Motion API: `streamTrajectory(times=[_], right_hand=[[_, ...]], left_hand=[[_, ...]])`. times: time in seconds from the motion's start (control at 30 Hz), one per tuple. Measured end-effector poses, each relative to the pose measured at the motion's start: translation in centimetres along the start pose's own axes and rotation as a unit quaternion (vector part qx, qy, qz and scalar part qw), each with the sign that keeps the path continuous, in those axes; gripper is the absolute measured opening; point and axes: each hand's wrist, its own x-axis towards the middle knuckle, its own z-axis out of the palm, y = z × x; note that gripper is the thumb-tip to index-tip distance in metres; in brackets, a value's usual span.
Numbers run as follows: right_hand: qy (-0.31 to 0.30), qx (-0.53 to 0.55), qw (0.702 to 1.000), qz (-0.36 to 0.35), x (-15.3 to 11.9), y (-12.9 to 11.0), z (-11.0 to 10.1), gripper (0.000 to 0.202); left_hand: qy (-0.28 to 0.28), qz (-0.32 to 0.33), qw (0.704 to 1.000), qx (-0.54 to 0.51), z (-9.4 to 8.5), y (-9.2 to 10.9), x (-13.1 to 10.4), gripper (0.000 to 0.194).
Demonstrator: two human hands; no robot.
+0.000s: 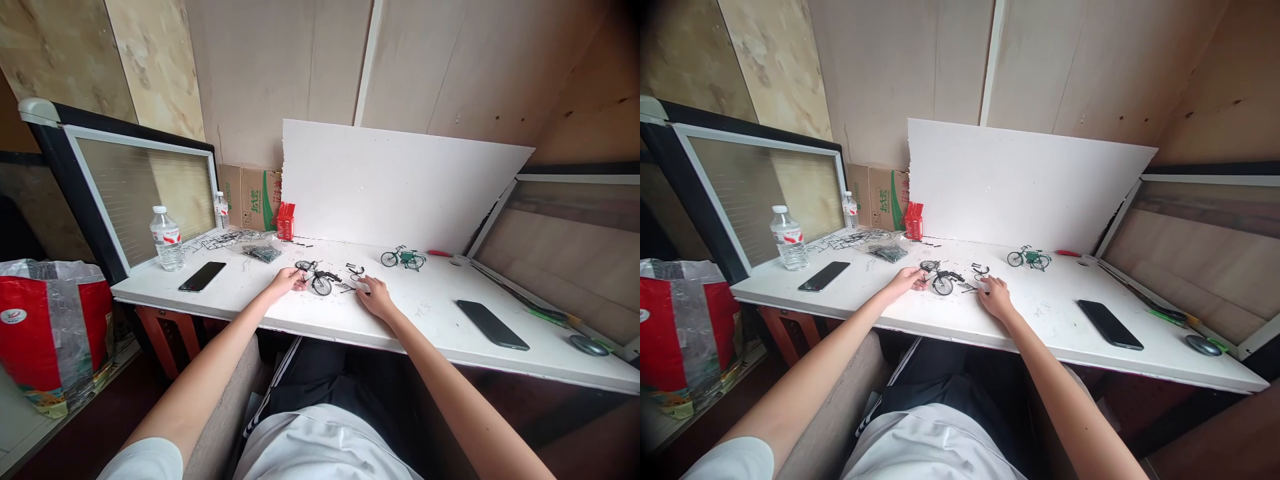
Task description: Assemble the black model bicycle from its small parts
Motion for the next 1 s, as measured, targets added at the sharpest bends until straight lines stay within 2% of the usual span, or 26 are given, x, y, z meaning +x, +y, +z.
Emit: streamTrajectory(times=[0.23, 0.47, 0.67, 0.8, 1.0], right_hand=[[-0.010, -0.026, 1.000, 0.009, -0.3, -0.6, 0.5, 0.044], [-0.002, -0.021, 1.000, 0.006, -0.1, -0.1, 1.1, 0.047], [-0.002, -0.021, 1.000, 0.008, -0.2, -0.1, 1.1, 0.047], [-0.003, -0.019, 1.000, 0.011, -0.4, -0.5, 0.8, 0.046], [-0.013, -0.016, 1.000, 0.007, -0.5, -1.0, 0.4, 0.042]], left_hand=[[0.029, -0.032, 0.999, 0.014, 0.1, 0.7, -0.2, 0.031], [0.034, -0.033, 0.999, -0.001, -0.2, 0.3, 0.0, 0.042], [0.013, -0.008, 1.000, -0.013, -0.3, 0.2, -0.1, 0.051], [0.026, 0.000, 1.000, -0.013, -0.2, 0.5, -0.4, 0.057], [0.017, 0.024, 0.999, -0.017, -0.2, 0.1, -0.2, 0.051]])
